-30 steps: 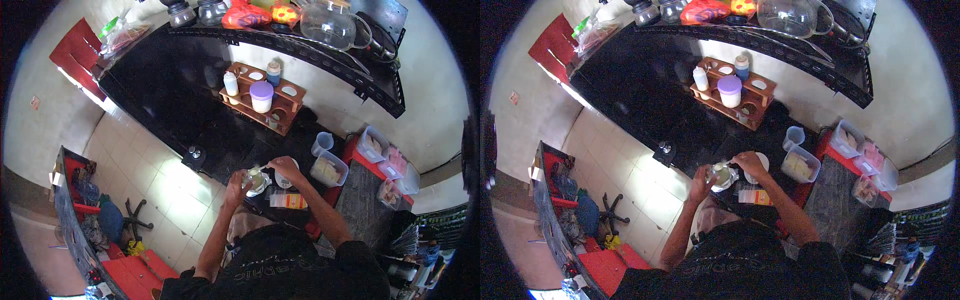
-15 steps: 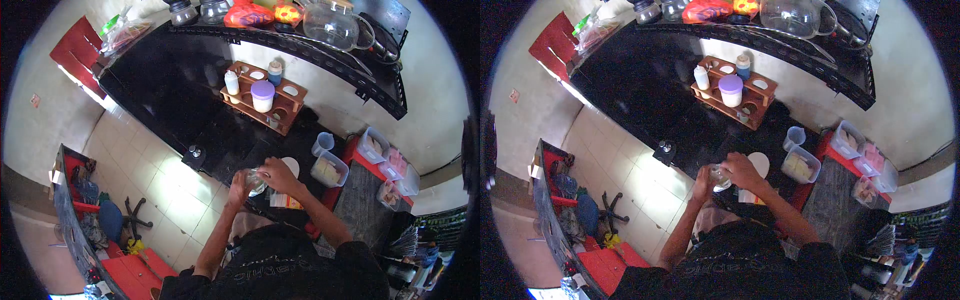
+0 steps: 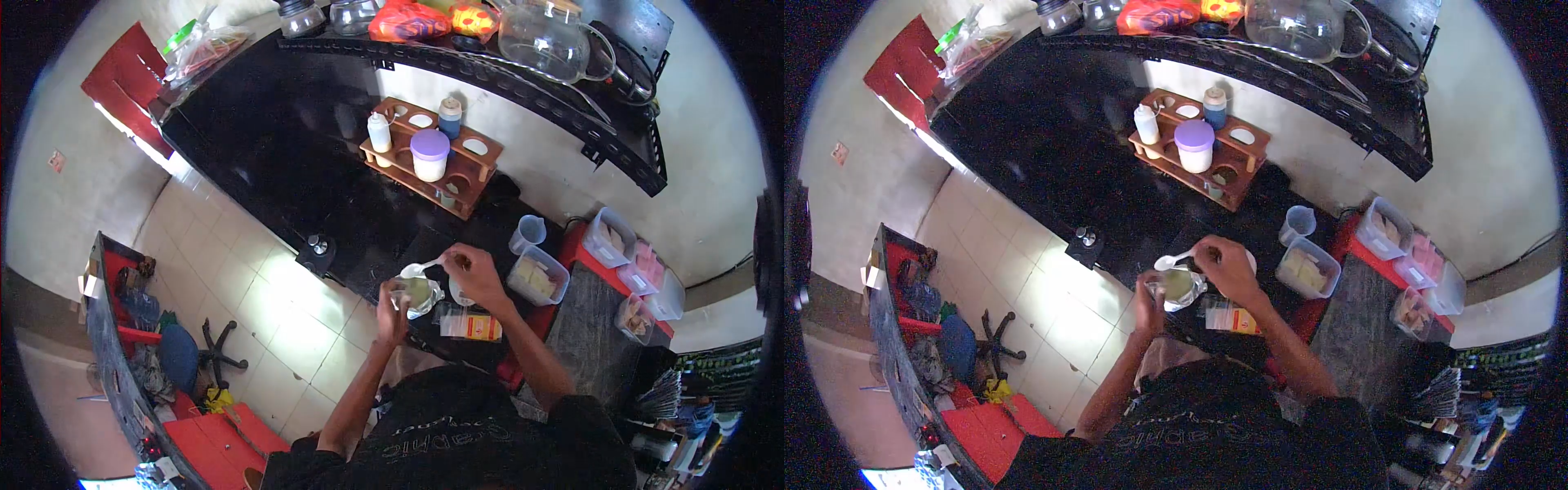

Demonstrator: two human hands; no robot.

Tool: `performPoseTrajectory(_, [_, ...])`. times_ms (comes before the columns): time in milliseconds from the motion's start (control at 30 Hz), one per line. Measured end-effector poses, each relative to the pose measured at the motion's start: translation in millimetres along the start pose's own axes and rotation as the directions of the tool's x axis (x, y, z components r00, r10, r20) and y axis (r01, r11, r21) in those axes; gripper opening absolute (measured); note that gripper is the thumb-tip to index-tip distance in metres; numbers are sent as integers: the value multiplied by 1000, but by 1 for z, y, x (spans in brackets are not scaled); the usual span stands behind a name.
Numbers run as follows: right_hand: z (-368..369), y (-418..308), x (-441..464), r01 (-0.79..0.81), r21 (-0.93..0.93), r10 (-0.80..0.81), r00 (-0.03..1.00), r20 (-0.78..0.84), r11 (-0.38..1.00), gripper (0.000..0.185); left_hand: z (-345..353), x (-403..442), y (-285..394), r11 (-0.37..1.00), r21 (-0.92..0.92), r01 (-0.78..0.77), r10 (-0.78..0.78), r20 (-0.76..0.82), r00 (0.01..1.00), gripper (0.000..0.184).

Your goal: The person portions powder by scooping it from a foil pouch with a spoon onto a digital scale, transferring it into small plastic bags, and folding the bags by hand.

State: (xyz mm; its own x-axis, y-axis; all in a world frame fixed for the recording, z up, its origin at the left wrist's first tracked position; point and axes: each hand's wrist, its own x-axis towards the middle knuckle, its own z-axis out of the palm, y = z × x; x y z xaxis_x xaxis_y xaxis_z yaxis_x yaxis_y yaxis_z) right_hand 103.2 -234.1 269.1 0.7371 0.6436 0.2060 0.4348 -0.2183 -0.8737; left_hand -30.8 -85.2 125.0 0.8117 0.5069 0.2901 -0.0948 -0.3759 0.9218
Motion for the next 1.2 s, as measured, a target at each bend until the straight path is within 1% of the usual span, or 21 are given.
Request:
performPoseTrajectory(33, [0,9,0,-66,46,69,995,-68,997,15,-2,-1,6,990,-137,12,-19,-55,998,41])
performPoseTrajectory(67, [-2,14,-1,-129,95,141,981,-134,987,17,-9,4,22,981,-190,-31,15,-86,996,37])
performPoseTrajectory(133, [-1,24,-5,-134,111,148,981,-127,985,16,-20,6,71,969,-212,-124,87,-174,981,34])
performPoseTrajectory(233, [23,52,-13,-25,-147,10,995,-102,989,15,-21,8,65,959,-227,-168,119,-212,970,34])
performPoseTrajectory(267, [37,68,-17,-25,-144,10,995,-103,989,15,-21,6,62,960,-220,-175,128,-212,969,35])
performPoseTrajectory(367, [61,99,-22,92,-482,-68,995,68,871,16,-27,5,83,945,-259,-200,160,-167,973,34])
performPoseTrajectory(400, [66,103,-24,89,-482,-64,996,68,871,16,-28,3,82,956,-258,-139,103,-149,984,34])
performPoseTrajectory(467, [84,121,-28,157,-611,-115,987,108,776,16,-31,4,75,984,-139,-112,93,-135,986,34])
performPoseTrajectory(500, [92,130,-28,196,-665,-125,980,153,721,19,-34,5,62,989,-6,-149,147,-140,979,35])
performPoseTrajectory(600, [104,146,-28,96,-594,-64,995,74,799,23,-36,-4,51,999,-22,-46,44,-86,995,28])
performPoseTrajectory(633, [103,147,-26,95,-594,-64,995,74,799,23,-37,-8,49,998,49,-42,46,-75,996,27])
performPoseTrajectory(667, [100,149,-23,-11,-491,58,995,80,871,24,-36,-12,46,998,49,-42,45,-73,996,27])
performPoseTrajectory(700, [97,151,-22,-126,-381,177,979,101,916,25,-36,-17,43,997,69,45,-45,-13,999,31])
performPoseTrajectory(733, [94,156,-22,-127,-381,178,979,100,916,25,-36,-21,42,987,95,130,-134,45,990,36])
performPoseTrajectory(833, [87,158,-19,2,-429,78,983,169,903,26,-34,-29,30,987,98,127,-138,106,985,33])
performPoseTrajectory(900, [80,142,-17,-335,-313,404,895,189,889,27,-32,-31,17,987,80,137,-145,115,983,31])
performPoseTrajectory(933, [82,145,-19,-333,-314,403,895,190,889,27,-32,-31,13,981,86,175,-186,149,971,32])
performPoseTrajectory(1000, [86,149,-26,-207,-214,224,973,56,955,31,-35,-31,7,973,93,211,-225,180,958,33])
performPoseTrajectory(1100, [83,153,-23,-155,-270,177,982,61,950,31,-38,-31,1,970,142,199,-227,220,949,36])
performPoseTrajectory(1167, [77,152,-20,-221,-209,242,967,79,953,31,-38,-30,-5,980,199,26,-67,204,977,38])
performPoseTrajectory(1200, [74,151,-20,-290,-149,306,947,100,945,31,-38,-31,-8,980,199,26,-67,203,977,38])
